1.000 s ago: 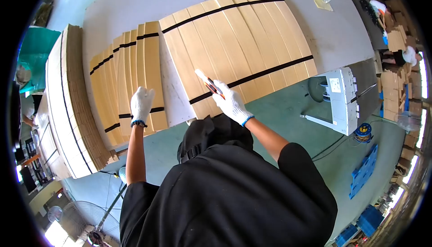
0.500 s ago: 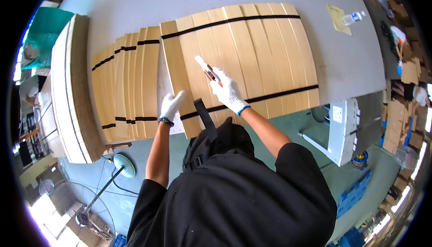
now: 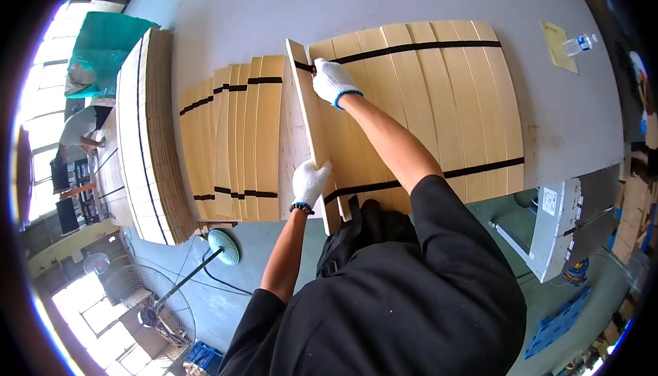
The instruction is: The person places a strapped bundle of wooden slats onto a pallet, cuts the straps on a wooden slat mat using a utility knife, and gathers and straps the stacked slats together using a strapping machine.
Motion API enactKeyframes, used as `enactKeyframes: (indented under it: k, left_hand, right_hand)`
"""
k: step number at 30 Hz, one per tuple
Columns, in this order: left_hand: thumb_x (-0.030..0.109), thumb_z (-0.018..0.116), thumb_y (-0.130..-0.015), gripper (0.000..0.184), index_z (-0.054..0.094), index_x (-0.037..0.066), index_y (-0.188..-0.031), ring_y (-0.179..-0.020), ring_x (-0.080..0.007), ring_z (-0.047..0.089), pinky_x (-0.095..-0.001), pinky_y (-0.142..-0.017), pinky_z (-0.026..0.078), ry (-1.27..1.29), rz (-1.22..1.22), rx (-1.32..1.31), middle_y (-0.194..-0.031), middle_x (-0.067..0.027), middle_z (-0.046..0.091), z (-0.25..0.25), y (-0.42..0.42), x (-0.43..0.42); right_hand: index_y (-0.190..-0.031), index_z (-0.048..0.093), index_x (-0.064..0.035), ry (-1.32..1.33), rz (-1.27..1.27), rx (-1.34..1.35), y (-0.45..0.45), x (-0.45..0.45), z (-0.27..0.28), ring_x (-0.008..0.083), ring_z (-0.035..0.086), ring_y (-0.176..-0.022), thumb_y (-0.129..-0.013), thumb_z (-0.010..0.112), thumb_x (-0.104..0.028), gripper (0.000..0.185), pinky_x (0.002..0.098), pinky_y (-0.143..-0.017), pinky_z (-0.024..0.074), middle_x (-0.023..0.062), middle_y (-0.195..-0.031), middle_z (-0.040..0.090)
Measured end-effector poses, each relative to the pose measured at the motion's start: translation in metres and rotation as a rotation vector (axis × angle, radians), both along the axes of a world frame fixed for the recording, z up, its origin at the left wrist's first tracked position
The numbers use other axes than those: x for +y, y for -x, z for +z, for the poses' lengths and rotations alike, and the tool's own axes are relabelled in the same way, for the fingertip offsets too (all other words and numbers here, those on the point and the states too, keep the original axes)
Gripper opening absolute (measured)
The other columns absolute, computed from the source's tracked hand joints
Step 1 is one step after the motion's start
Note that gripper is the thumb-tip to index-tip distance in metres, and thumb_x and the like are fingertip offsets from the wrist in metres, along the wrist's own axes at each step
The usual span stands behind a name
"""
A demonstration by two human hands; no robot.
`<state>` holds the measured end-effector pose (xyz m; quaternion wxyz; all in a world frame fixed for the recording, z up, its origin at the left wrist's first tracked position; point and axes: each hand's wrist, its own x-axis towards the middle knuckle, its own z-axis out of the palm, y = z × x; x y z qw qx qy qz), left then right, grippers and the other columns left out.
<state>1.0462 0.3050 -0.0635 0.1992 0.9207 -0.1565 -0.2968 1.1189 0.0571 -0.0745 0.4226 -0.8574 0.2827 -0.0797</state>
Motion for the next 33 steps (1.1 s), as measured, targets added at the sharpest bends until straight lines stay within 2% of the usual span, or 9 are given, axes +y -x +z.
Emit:
enactKeyframes:
  k: [3,4,10,12,22,24,29,30,33]
  left_hand:
    - [0.041,0.06,-0.087,0.043,0.072,-0.001,-0.091,-0.082,-0.0436,0.07,-0.0476,-0.074,0.055,-0.027,0.004,0.017,-0.083,-0.0262,0.07,0.003,-0.004,-0.004]
    - [0.041,0.06,-0.087,0.043,0.072,-0.001,-0.091,-0.082,-0.0437,0.07,-0.0476,-0.074,0.055,-0.042,-0.001,0.022,-0.083,-0.0261,0.07,0.003,-0.004,-0.005]
    - [0.042,0.061,-0.086,0.044,0.073,-0.001,-0.089,-0.083,-0.045,0.069,-0.0502,-0.077,0.055,0.024,-0.03,-0.005,-0.084,-0.0265,0.07,-0.01,-0.006,0.003]
    - [0.042,0.061,-0.086,0.045,0.073,-0.001,-0.089,-0.084,-0.0453,0.069,-0.0507,-0.078,0.055,0.022,-0.064,-0.037,-0.085,-0.0273,0.07,-0.028,-0.01,0.007]
    - [0.04,0.062,-0.081,0.047,0.069,-0.005,-0.074,-0.066,-0.0408,0.068,-0.0469,-0.065,0.053,0.185,-0.087,0.062,-0.067,-0.027,0.065,-0.037,-0.028,0.032]
    - [0.04,0.062,-0.08,0.047,0.069,-0.005,-0.073,-0.066,-0.0408,0.068,-0.0466,-0.065,0.052,0.219,-0.022,0.066,-0.067,-0.0271,0.064,-0.03,-0.024,0.031]
    - [0.041,0.065,-0.083,0.046,0.071,-0.002,-0.096,-0.082,-0.0411,0.072,-0.0458,-0.076,0.056,0.406,-0.015,0.163,-0.084,-0.0248,0.073,-0.063,-0.03,0.042]
    - [0.043,0.065,-0.083,0.048,0.071,-0.004,-0.093,-0.084,-0.0419,0.072,-0.0473,-0.076,0.055,0.36,-0.049,0.211,-0.083,-0.0266,0.071,-0.037,-0.032,0.041]
    - [0.047,0.064,-0.082,0.055,0.068,-0.008,-0.084,-0.075,-0.0434,0.07,-0.0479,-0.072,0.054,0.303,-0.083,0.113,-0.076,-0.0304,0.067,-0.047,-0.041,0.044]
  right_hand:
    - [-0.103,0.067,0.0032,0.038,0.053,0.098,-0.022,-0.003,-0.005,0.0449,0.069,-0.095,-0.089,0.056,-0.012,0.023,0.0525,-0.082,0.0567,0.0299,-0.101,0.07]
    - [-0.1,0.067,-0.0009,0.094,0.112,0.105,-0.027,-0.006,-0.009,0.0471,0.067,-0.093,-0.097,0.053,-0.024,0.027,0.0541,-0.08,0.0537,0.0286,-0.099,0.069]
    - [-0.112,0.064,-0.0029,0.101,0.118,0.165,-0.001,0.016,0.001,0.0467,0.068,-0.091,-0.095,0.052,-0.018,0.025,0.056,-0.077,0.0536,0.0292,-0.097,0.07]
    - [-0.109,0.061,0.0035,0.14,0.162,0.159,0.02,0.038,0.012,0.0463,0.069,-0.09,-0.092,0.054,-0.013,0.024,0.0544,-0.079,0.0565,0.03,-0.096,0.07]
    - [-0.127,0.049,-0.0084,-0.115,0.153,0.468,0.268,0.208,0.064,0.0473,0.067,-0.08,-0.093,0.056,-0.016,0.036,0.0607,-0.071,0.05,0.0277,-0.082,0.067]
    - [-0.13,0.05,-0.009,0.035,0.15,0.491,0.26,0.227,0.066,0.0452,0.068,-0.078,-0.093,0.056,-0.017,0.038,0.0589,-0.069,0.051,0.0246,-0.081,0.068]
    - [-0.129,0.052,-0.0073,0.11,0.084,0.551,0.226,0.237,0.066,0.0437,0.068,-0.076,-0.093,0.055,-0.015,0.037,0.0576,-0.069,0.0522,0.0232,-0.08,0.069]
    - [-0.129,0.052,-0.007,0.109,0.077,0.587,0.23,0.245,0.067,0.0439,0.068,-0.076,-0.093,0.055,-0.015,0.037,0.0577,-0.068,0.0521,0.0231,-0.079,0.069]
    - [-0.13,0.053,-0.0119,0.094,0.007,0.654,0.26,0.301,0.081,0.0455,0.067,-0.072,-0.094,0.055,-0.017,0.036,0.0584,-0.065,0.0509,0.0243,-0.076,0.067]
